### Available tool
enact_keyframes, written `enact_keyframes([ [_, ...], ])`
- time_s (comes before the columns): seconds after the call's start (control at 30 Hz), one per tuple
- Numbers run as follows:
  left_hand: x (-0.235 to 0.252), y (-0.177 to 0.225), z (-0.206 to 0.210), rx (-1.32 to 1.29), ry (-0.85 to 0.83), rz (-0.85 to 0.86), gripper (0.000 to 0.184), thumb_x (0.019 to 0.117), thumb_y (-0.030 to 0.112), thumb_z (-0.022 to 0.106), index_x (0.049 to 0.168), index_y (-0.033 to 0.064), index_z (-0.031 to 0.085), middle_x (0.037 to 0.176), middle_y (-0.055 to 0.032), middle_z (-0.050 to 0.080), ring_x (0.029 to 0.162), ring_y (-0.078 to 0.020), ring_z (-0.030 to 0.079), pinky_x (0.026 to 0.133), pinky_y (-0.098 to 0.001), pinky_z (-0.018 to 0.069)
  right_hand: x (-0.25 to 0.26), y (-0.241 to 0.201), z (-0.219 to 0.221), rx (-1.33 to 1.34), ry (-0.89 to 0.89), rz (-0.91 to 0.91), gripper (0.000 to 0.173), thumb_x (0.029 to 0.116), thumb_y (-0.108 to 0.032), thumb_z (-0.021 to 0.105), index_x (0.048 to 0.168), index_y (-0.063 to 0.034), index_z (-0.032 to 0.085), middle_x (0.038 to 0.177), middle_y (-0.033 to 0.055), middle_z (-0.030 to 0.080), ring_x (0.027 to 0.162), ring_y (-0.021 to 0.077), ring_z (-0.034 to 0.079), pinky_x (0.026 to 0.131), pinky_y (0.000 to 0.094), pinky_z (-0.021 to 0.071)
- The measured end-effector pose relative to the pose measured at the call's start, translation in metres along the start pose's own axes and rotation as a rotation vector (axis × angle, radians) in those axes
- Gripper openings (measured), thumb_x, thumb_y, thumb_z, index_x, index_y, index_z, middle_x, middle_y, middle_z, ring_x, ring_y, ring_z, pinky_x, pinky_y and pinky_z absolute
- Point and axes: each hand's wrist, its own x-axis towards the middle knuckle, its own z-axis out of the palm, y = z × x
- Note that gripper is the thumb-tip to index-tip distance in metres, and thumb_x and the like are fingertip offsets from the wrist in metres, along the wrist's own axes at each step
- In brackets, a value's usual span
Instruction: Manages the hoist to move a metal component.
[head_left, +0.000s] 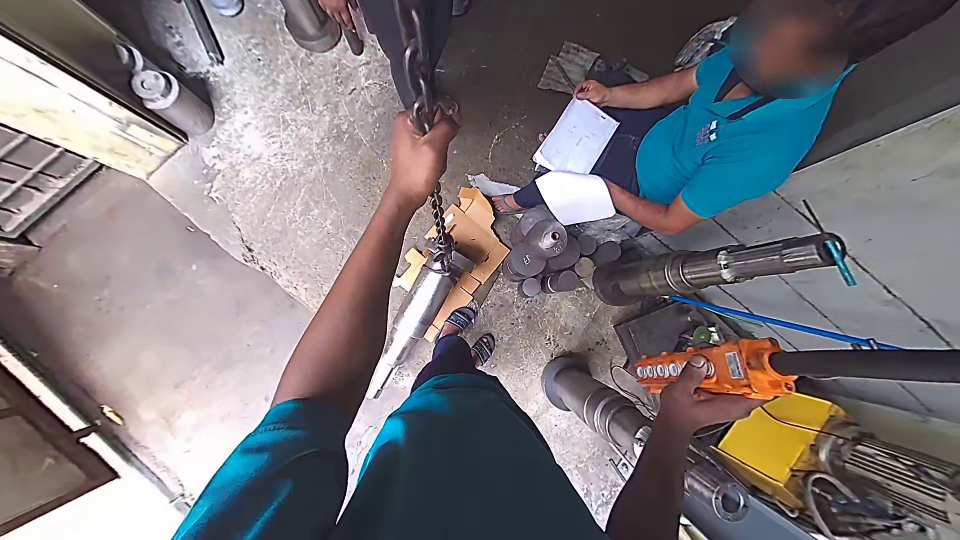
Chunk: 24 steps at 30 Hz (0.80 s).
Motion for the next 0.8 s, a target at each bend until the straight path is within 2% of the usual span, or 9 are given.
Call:
enact_keyframes([
  [0.17, 0.014, -0.002, -0.001, -0.018, -0.04, 0.005, 0.03, 0.0974, 0.012, 0.055, 0.072, 0.0207, 0.042, 0.049, 0.0111, 0.037, 0.038, -0.0035, 0.034, 0.038, -0.023, 0.0324, 0.001, -0.007, -0.003, -0.081, -0.002, -0.016, 0.089, 0.0906, -0.041, 0.071, 0.132, 0.0293, 0.035, 0.118, 0.036, 0.061, 0.114, 0.0151, 0.066, 0.1, 0.0234, 0.0501],
  [0.3, 0.002, 0.0, -0.014, -0.029, -0.048, 0.013, 0.031, 0.0966, 0.011, 0.055, 0.071, 0.022, 0.041, 0.049, 0.0116, 0.037, 0.038, -0.0028, 0.033, 0.038, -0.022, 0.031, -0.002, -0.012, -0.001, -0.069, 0.006, 0.008, 0.088, 0.0864, -0.035, 0.074, 0.132, 0.029, 0.035, 0.118, 0.0345, 0.061, 0.112, 0.014, 0.066, 0.099, 0.0233, 0.0512],
  [0.47, 0.001, 0.008, -0.038, -0.014, -0.005, 0.017, 0.032, 0.0967, 0.012, 0.055, 0.071, 0.0232, 0.04, 0.048, 0.0122, 0.038, 0.037, -0.0026, 0.035, 0.038, -0.022, 0.0334, -0.004, -0.015, 0.006, -0.049, 0.0, 0.014, 0.086, 0.0906, -0.036, 0.072, 0.133, 0.028, 0.035, 0.119, 0.0331, 0.061, 0.113, 0.0151, 0.066, 0.099, 0.0259, 0.0522],
  [0.57, 0.02, 0.007, -0.04, 0.069, 0.041, 0.04, 0.031, 0.0966, 0.012, 0.057, 0.072, 0.0223, 0.042, 0.051, 0.0126, 0.04, 0.04, -0.0022, 0.038, 0.04, -0.0226, 0.0357, -0.007, -0.019, 0.012, 0.013, -0.031, 0.025, 0.084, 0.0906, -0.03, 0.072, 0.134, 0.0285, 0.03, 0.119, 0.0323, 0.059, 0.112, 0.0152, 0.067, 0.099, 0.0274, 0.0544],
  [0.67, 0.046, -0.002, -0.039, 0.14, 0.074, 0.054, 0.031, 0.0956, 0.012, 0.058, 0.071, 0.0224, 0.042, 0.054, 0.0126, 0.041, 0.042, -0.0022, 0.039, 0.043, -0.0232, 0.0366, -0.006, -0.026, 0.012, -0.037, -0.042, 0.013, 0.085, 0.0893, -0.033, 0.071, 0.132, 0.0298, 0.033, 0.118, 0.0349, 0.06, 0.113, 0.0157, 0.066, 0.1, 0.0249, 0.0516],
  [0.8, 0.052, -0.001, -0.045, 0.07, 0.057, 0.026, 0.03, 0.0971, 0.011, 0.054, 0.073, 0.0214, 0.041, 0.051, 0.0118, 0.039, 0.039, -0.003, 0.036, 0.039, -0.0223, 0.0338, -0.009, -0.029, 0.008, -0.035, -0.041, 0.013, 0.088, 0.0912, -0.039, 0.071, 0.132, 0.0289, 0.032, 0.116, 0.0319, 0.061, 0.109, 0.0122, 0.067, 0.099, 0.025, 0.053],
])
